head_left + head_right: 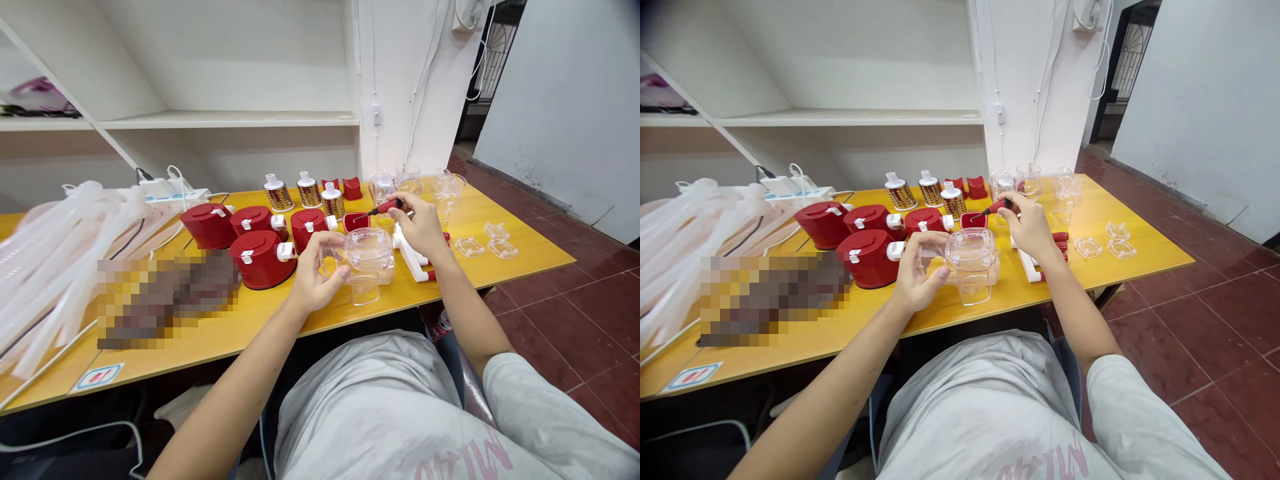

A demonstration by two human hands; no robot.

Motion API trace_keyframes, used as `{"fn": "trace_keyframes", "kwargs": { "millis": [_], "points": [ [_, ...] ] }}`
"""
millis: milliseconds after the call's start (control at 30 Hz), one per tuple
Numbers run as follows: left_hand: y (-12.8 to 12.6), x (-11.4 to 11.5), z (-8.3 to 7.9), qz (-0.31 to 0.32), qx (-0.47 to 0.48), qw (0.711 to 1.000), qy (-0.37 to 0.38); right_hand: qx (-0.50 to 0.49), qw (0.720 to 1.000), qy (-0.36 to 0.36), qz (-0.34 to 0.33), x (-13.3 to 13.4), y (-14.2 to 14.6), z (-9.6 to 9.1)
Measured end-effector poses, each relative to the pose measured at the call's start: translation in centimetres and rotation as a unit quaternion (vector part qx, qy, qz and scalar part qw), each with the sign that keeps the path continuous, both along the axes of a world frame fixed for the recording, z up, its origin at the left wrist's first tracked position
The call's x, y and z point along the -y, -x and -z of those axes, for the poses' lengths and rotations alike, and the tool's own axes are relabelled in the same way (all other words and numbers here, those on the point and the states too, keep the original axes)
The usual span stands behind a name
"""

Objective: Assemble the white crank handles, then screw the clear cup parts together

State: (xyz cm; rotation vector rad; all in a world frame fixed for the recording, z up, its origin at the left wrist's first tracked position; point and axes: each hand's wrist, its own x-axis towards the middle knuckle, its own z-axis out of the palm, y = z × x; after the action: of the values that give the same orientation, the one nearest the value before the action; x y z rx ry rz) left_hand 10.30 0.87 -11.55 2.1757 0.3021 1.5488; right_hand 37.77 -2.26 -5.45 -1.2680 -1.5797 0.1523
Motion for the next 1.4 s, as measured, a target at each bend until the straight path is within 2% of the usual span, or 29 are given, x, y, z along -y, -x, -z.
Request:
{"fn": "trace_keyframes", "kwargs": {
  "millis": [133,300,500,700,867,967,1067,1200,1400],
  "points": [
    [-0.1,0.1,-0.1,-0.008,0.004,1.0,-0.012,-0.028,0.999,-0.023,-0.012,-0.4,-0.4,0.3],
    [-0.1,0.2,-0.1,-0.014,0.01,1.0,-0.012,-0.077,0.991,-0.101,-0.032,-0.2,-0.9,-0.1],
    [-0.1,0.3,-0.1,-0.02,0.008,1.0,-0.003,-0.091,0.975,-0.199,-0.037,2.2,-1.4,-1.9],
    [0.0,0.0,0.1,-0.028,0.02,0.999,0.023,-0.11,0.961,-0.239,-0.086,5.2,-1.2,-3.7],
    [0.1,-0.6,0.1,-0.041,0.102,0.991,0.073,-0.105,0.955,-0.254,-0.112,6.6,-1.0,-4.4],
    [0.2,-0.2,-0.9,-0.075,0.114,0.988,0.078,-0.096,0.954,-0.251,-0.133,6.8,-1.1,-4.4],
    [0.4,1.0,-2.8,-0.118,0.094,0.986,0.064,-0.093,0.954,-0.247,-0.144,6.7,-1.2,-4.3],
    [0.1,3.1,-5.1,-0.138,0.122,0.978,0.101,-0.09,0.954,-0.24,-0.153,6.9,-1.1,-4.3],
    [0.1,5.0,-6.4,-0.163,0.118,0.972,0.118,-0.101,0.951,-0.249,-0.154,7.6,-0.4,-4.6]
  ]
}}
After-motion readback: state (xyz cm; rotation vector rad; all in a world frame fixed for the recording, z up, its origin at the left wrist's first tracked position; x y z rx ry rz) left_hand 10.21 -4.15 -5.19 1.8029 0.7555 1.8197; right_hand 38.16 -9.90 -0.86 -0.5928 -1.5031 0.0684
